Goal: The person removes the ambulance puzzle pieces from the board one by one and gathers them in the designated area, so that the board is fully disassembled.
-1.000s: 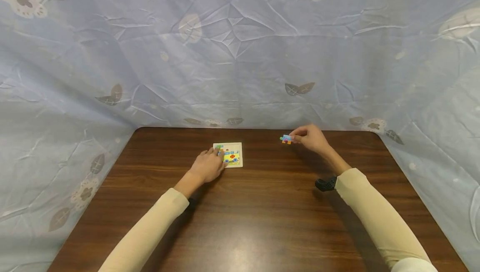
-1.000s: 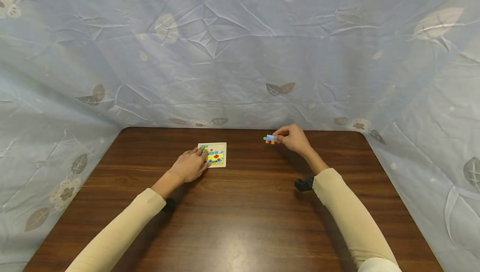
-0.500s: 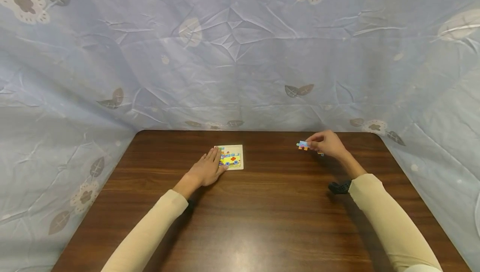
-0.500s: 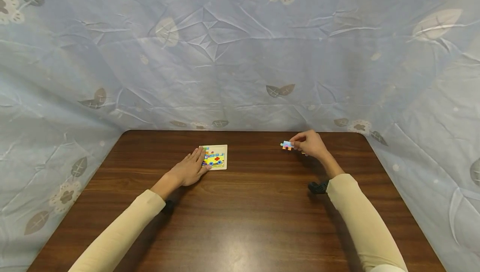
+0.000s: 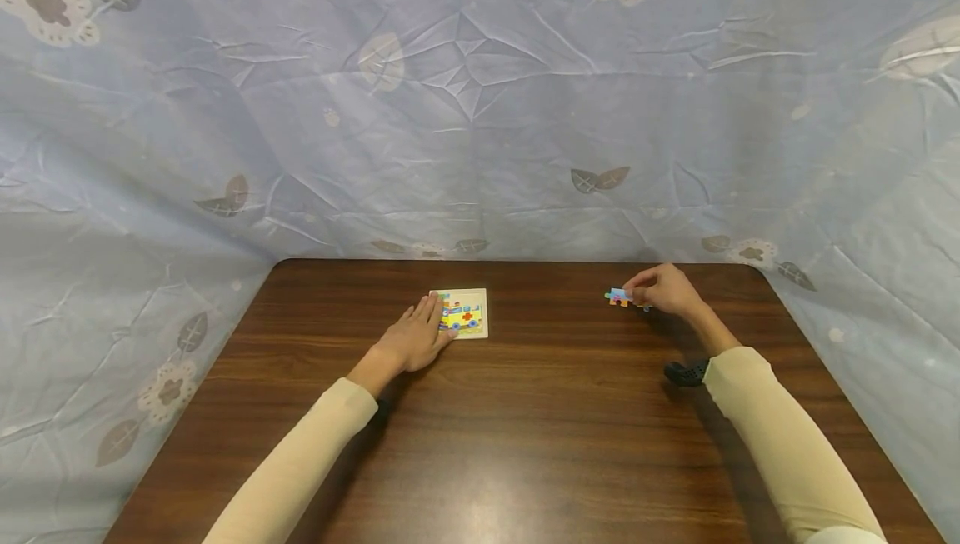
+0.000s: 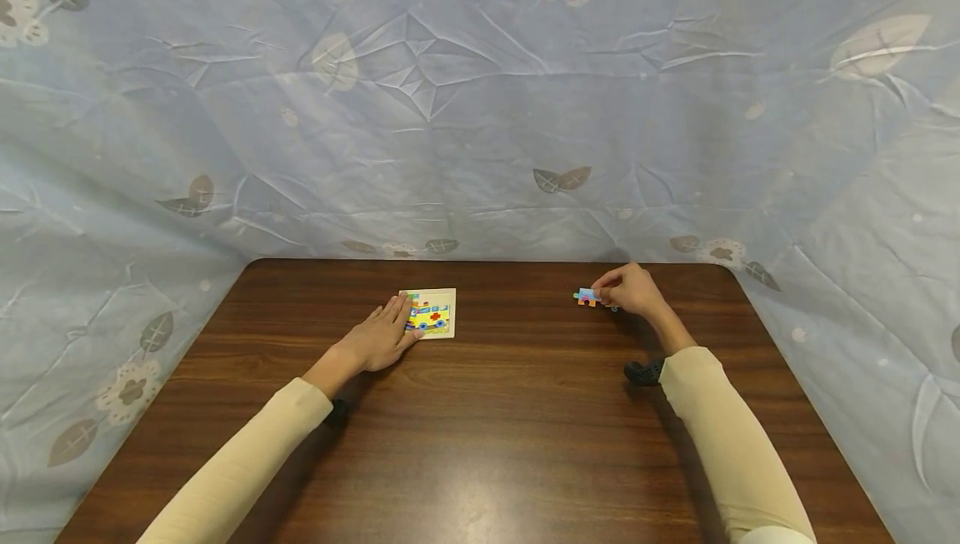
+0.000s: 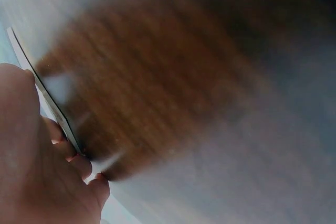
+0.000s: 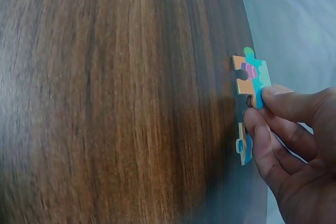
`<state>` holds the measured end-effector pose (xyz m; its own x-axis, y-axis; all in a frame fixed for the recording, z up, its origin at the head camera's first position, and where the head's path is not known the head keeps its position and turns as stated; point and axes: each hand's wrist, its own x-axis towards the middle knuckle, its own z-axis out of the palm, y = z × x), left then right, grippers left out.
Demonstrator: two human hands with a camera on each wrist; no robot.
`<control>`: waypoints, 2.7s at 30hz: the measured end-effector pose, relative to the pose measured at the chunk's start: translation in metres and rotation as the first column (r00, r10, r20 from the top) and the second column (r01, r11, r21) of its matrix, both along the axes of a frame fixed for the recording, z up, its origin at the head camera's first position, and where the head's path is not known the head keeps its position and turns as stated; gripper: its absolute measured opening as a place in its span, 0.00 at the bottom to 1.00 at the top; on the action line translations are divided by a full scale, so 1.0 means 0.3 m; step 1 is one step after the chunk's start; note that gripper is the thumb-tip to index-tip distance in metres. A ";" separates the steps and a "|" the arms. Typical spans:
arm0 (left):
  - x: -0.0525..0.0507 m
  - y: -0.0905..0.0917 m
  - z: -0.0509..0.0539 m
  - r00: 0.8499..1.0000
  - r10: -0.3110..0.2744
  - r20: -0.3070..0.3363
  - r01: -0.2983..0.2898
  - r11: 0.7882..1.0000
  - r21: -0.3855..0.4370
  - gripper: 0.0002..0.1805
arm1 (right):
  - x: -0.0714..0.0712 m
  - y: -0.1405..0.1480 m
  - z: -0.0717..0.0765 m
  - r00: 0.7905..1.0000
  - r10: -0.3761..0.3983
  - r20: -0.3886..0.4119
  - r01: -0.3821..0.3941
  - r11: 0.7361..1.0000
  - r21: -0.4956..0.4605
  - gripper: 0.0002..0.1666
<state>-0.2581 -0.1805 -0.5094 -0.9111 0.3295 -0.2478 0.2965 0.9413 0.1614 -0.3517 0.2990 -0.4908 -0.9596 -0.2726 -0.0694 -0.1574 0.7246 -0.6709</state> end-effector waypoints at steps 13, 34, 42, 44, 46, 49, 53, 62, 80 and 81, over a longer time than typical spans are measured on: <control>0.001 0.000 -0.012 1.000 0.005 -0.005 -0.005 1.000 0.005 0.45 | -0.017 -0.046 -0.014 1.000 -0.004 -0.022 0.005 0.999 0.046 0.11; -0.003 0.000 0.002 1.000 0.009 -0.015 -0.009 1.000 -0.005 0.45 | -0.036 -0.096 -0.023 0.991 0.060 -0.120 -0.035 0.980 0.198 0.09; -0.001 0.003 -0.008 1.000 0.013 -0.014 -0.013 1.000 0.003 0.46 | -0.034 -0.097 -0.031 0.993 0.050 -0.105 -0.028 0.979 0.201 0.09; -0.001 0.005 -0.009 1.000 0.018 -0.010 -0.018 1.000 0.000 0.46 | -0.031 -0.095 -0.029 0.993 0.044 -0.105 -0.025 0.984 0.178 0.09; -0.001 0.008 -0.011 1.000 0.019 -0.008 -0.019 1.000 0.007 0.46 | -0.030 -0.095 -0.016 0.994 0.034 -0.107 -0.018 0.990 0.141 0.09; -0.001 0.012 -0.012 1.000 0.020 -0.004 -0.020 1.000 0.007 0.46 | -0.034 -0.108 0.021 0.992 0.025 -0.124 -0.016 0.997 0.080 0.11; 0.000 0.012 -0.010 1.000 0.018 0.002 -0.018 1.000 0.009 0.46 | -0.048 -0.159 0.089 0.983 0.036 -0.179 -0.024 0.998 0.066 0.13; -0.012 -0.012 0.006 0.999 0.051 0.001 -0.051 0.996 0.076 0.46 | -0.066 -0.341 0.159 0.967 0.092 -0.236 -0.079 0.995 0.064 0.12; -0.072 -0.039 0.016 0.995 0.094 -0.032 -0.092 0.994 0.063 0.42 | -0.037 -0.727 0.116 0.947 0.300 -0.117 -0.293 0.953 0.074 0.09; -0.071 -0.041 0.014 0.995 0.091 -0.031 -0.089 0.994 0.060 0.42 | -0.034 -0.742 0.107 0.945 0.307 -0.114 -0.299 0.951 0.079 0.09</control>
